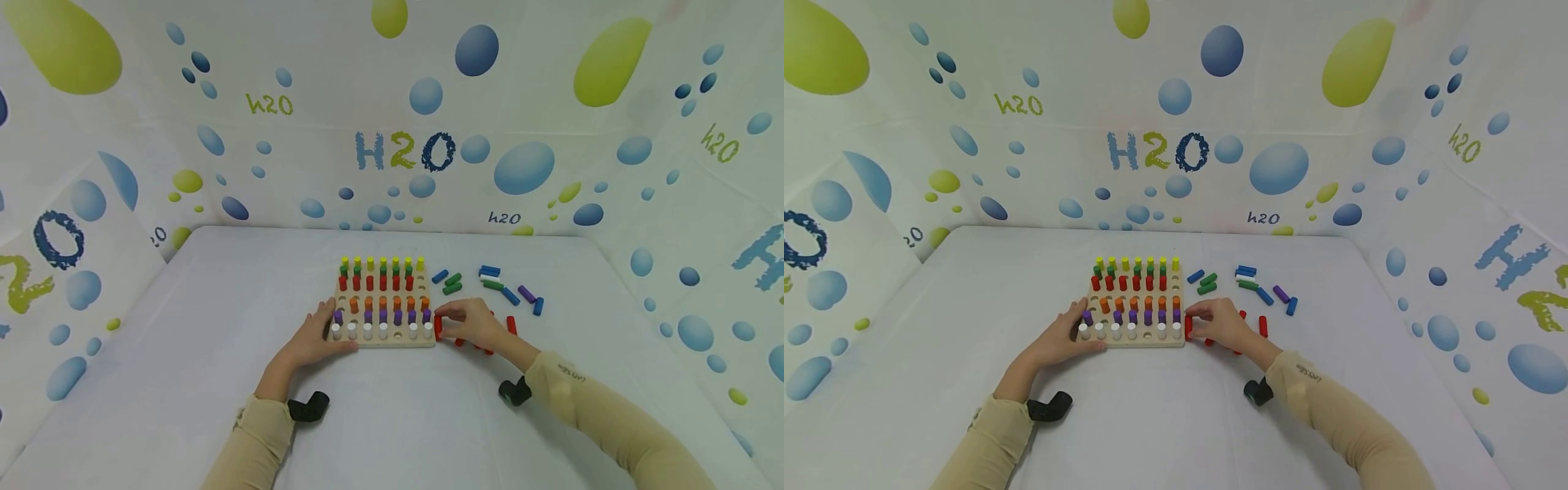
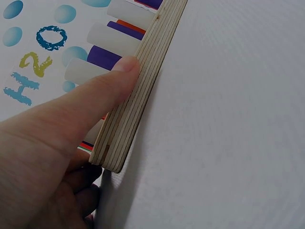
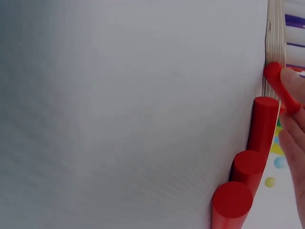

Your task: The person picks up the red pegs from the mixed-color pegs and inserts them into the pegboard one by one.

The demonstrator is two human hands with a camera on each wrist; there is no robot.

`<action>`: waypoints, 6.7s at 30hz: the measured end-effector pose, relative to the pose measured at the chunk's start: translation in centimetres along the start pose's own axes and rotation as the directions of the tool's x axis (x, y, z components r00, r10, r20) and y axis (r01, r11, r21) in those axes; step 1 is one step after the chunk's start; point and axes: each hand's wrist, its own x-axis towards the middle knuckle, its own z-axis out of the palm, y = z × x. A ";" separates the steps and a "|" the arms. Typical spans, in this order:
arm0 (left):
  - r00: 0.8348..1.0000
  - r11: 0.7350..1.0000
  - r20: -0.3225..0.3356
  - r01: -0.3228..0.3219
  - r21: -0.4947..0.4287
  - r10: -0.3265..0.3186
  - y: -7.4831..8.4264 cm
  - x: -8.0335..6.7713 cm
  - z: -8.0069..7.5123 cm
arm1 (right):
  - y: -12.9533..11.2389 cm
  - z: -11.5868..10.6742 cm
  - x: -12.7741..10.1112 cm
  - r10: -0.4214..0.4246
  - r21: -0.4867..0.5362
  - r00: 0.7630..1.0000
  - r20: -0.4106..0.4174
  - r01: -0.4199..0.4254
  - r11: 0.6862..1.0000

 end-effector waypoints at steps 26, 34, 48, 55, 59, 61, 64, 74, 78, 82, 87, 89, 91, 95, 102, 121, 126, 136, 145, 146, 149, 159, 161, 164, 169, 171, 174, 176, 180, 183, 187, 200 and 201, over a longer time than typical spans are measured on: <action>1.000 1.000 0.016 -0.016 0.012 0.016 -0.1 0.1 -0.1 | -0.7 0.0 -2.3 -0.342 -0.151 0.938 -0.054 0.331 0.932; 1.000 1.000 0.017 -0.017 0.014 0.017 -0.1 0.1 -0.1 | -1.1 -0.1 -2.8 -0.177 0.025 0.980 -0.093 0.180 0.983; 0.999 0.999 0.016 -0.035 0.011 0.035 0.0 0.1 -0.2 | 0.6 0.6 -2.1 -0.042 0.171 0.999 -0.003 0.042 0.984; 0.999 1.000 0.017 -0.029 0.006 0.029 0.0 0.1 -0.1 | 0.6 0.6 -2.1 -0.069 0.172 0.998 0.005 0.067 0.983; 0.999 1.000 0.016 -0.028 0.007 0.027 0.1 0.1 -0.2 | 0.6 0.6 -2.1 -0.057 0.190 0.998 0.002 0.055 0.980; 1.000 1.000 0.017 -0.026 0.007 0.026 0.1 0.0 -0.2 | 0.6 0.6 -2.1 -0.048 0.203 0.999 0.002 0.047 0.978; 1.000 1.000 0.019 -0.024 0.008 0.024 0.0 0.0 -0.2 | 0.6 0.5 -2.1 -0.038 0.218 0.999 0.005 0.036 0.975; 1.000 1.000 0.017 -0.022 0.004 0.022 -0.1 0.0 -0.1 | 0.0 -1.6 -1.3 -0.013 0.226 0.999 -0.032 0.020 0.974; 1.000 1.000 0.015 -0.018 0.006 0.018 -0.1 0.0 -0.1 | -0.2 -2.5 -0.9 -0.013 0.233 0.998 -0.054 0.025 0.972; 1.000 1.000 0.013 -0.018 0.006 0.018 -0.2 0.0 0.0 | -0.4 -3.4 -0.6 0.006 0.244 0.998 -0.068 0.011 0.970; 1.000 1.000 0.012 -0.021 0.003 0.021 -0.2 0.1 0.0 | -0.5 -4.5 -0.1 0.017 0.230 0.996 -0.090 0.004 0.973; 1.000 1.000 0.013 -0.019 0.002 0.019 -0.2 0.1 0.0 | -0.5 -4.9 0.1 0.023 0.226 0.994 -0.103 0.001 0.974; 1.000 1.000 0.015 -0.017 0.002 0.017 -0.2 0.1 0.0 | -0.5 -5.3 0.4 0.026 0.227 0.993 -0.113 0.000 0.974; 1.000 1.000 0.013 -0.016 0.000 0.015 -0.2 0.0 0.0 | -0.6 -5.7 1.0 0.047 0.243 0.992 -0.121 -0.016 0.970; 1.000 1.000 0.011 -0.010 -0.008 0.010 -0.2 0.0 0.1 | -0.5 -5.4 2.4 0.086 0.227 0.988 -0.125 -0.056 0.972; 1.000 1.000 0.007 0.017 -0.017 -0.017 0.0 0.1 0.2 | 0.0 -2.7 6.5 0.076 0.275 0.991 -0.113 -0.042 0.960; 1.000 1.000 0.007 0.017 -0.013 -0.017 0.1 0.1 0.3 | 0.1 -2.2 7.2 0.112 0.265 0.987 -0.118 -0.077 0.961; 1.000 1.000 -0.001 0.014 -0.014 -0.014 -0.1 0.0 0.1 | 0.2 -1.5 8.2 0.165 0.234 0.978 -0.127 -0.132 0.963; 1.000 1.000 -0.003 0.012 -0.012 -0.012 0.0 0.0 0.2 | 0.6 -1.0 8.4 0.165 0.259 0.978 -0.129 -0.128 0.957; 1.000 1.000 -0.003 0.012 -0.012 -0.012 0.0 0.0 0.2 | 0.6 -1.0 8.4 0.164 0.262 0.978 -0.131 -0.125 0.957; 1.000 1.000 -0.006 0.010 -0.012 -0.010 0.0 0.1 0.2 | 0.6 -0.9 8.4 0.155 0.266 0.979 -0.134 -0.115 0.957; 1.000 1.000 -0.002 -0.010 -0.014 0.010 0.0 0.1 0.2 | -0.1 -1.1 7.7 0.136 0.287 0.984 -0.118 -0.097 0.953; 1.000 1.000 -0.001 -0.005 -0.015 0.005 0.0 0.1 0.1 | -0.2 -1.1 7.7 0.136 0.286 0.984 -0.118 -0.098 0.953; 1.000 1.000 0.002 -0.001 -0.015 0.001 0.0 0.1 0.1 | 0.1 -1.1 7.9 0.135 0.278 0.983 -0.127 -0.096 0.956; 1.000 1.000 0.003 -0.002 -0.013 0.002 -0.1 0.1 0.1 | 0.2 -1.3 7.8 0.120 0.278 0.984 -0.135 -0.078 0.957; 1.000 1.000 0.003 -0.002 -0.013 0.002 -0.1 0.1 0.1 | 0.1 -1.6 7.6 0.113 0.281 0.984 -0.136 -0.071 0.957; 1.000 1.000 0.003 0.006 -0.017 -0.006 -0.2 0.0 0.1 | 0.1 -2.1 7.2 0.108 0.290 0.986 -0.130 -0.066 0.955; 1.000 1.000 0.006 0.014 -0.017 -0.013 -0.2 0.0 0.1 | 0.2 -2.5 6.8 0.099 0.294 0.988 -0.121 -0.059 0.954; 1.000 1.000 0.006 0.021 -0.018 -0.021 -0.2 0.0 0.1 | 0.5 -3.1 6.0 0.094 0.290 0.989 -0.111 -0.058 0.955; 1.000 1.000 0.005 0.018 -0.016 -0.018 -0.2 0.1 0.2 | 0.7 -3.5 5.3 0.093 0.295 0.990 -0.107 -0.058 0.954; 1.000 1.000 0.009 0.015 -0.012 -0.015 -0.3 0.1 0.1 | 0.7 -3.8 4.1 0.086 0.298 0.992 -0.091 -0.055 0.953; 1.000 1.000 0.007 0.010 -0.009 -0.010 -0.5 0.2 0.1 | 0.8 -4.3 1.2 0.069 0.321 0.997 -0.035 -0.054 0.945; 1.000 1.000 0.006 0.009 -0.010 -0.009 -0.5 0.2 0.1 | 0.8 -4.3 1.0 0.072 0.322 0.997 -0.033 -0.057 0.945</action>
